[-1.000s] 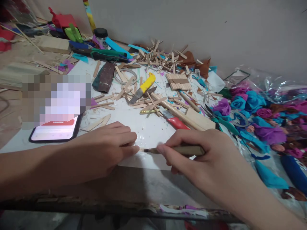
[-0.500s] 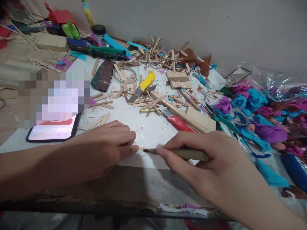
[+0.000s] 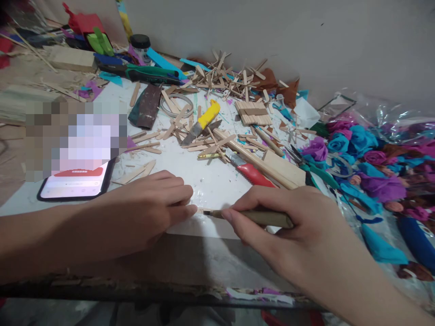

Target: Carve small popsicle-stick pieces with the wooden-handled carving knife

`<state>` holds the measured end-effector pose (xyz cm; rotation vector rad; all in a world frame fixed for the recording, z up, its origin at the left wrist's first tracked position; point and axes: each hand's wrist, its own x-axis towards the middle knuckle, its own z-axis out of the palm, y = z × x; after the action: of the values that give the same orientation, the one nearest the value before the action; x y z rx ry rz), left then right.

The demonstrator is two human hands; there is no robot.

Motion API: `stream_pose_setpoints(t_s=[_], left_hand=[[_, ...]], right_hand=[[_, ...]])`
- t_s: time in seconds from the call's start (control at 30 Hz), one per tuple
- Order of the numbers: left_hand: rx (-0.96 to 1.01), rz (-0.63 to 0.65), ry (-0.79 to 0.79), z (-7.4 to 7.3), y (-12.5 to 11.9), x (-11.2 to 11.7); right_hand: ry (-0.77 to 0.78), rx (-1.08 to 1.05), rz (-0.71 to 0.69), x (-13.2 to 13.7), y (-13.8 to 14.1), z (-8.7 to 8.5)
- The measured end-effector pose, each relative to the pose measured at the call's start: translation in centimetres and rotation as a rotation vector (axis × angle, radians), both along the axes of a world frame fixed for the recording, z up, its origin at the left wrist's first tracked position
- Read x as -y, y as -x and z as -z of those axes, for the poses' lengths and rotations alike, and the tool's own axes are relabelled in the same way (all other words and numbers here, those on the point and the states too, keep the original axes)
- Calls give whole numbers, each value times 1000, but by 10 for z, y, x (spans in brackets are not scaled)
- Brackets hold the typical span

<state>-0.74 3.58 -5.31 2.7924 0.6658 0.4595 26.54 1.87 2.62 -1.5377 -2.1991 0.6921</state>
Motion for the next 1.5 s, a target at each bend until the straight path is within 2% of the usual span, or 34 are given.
stream_pose_setpoints(t_s=[0.5, 0.9, 1.33, 1.5], left_hand=[[-10, -2, -9, 1, 0, 1], [12, 1, -3, 2, 0, 1], [19, 2, -4, 2, -1, 1], [14, -7, -10, 2, -2, 0]], right_hand=[[-17, 23, 24, 1, -2, 1], [-28, 3, 118, 9, 1, 0], [-73, 15, 94, 6, 0, 3], [-110, 7, 24, 3, -3, 5]])
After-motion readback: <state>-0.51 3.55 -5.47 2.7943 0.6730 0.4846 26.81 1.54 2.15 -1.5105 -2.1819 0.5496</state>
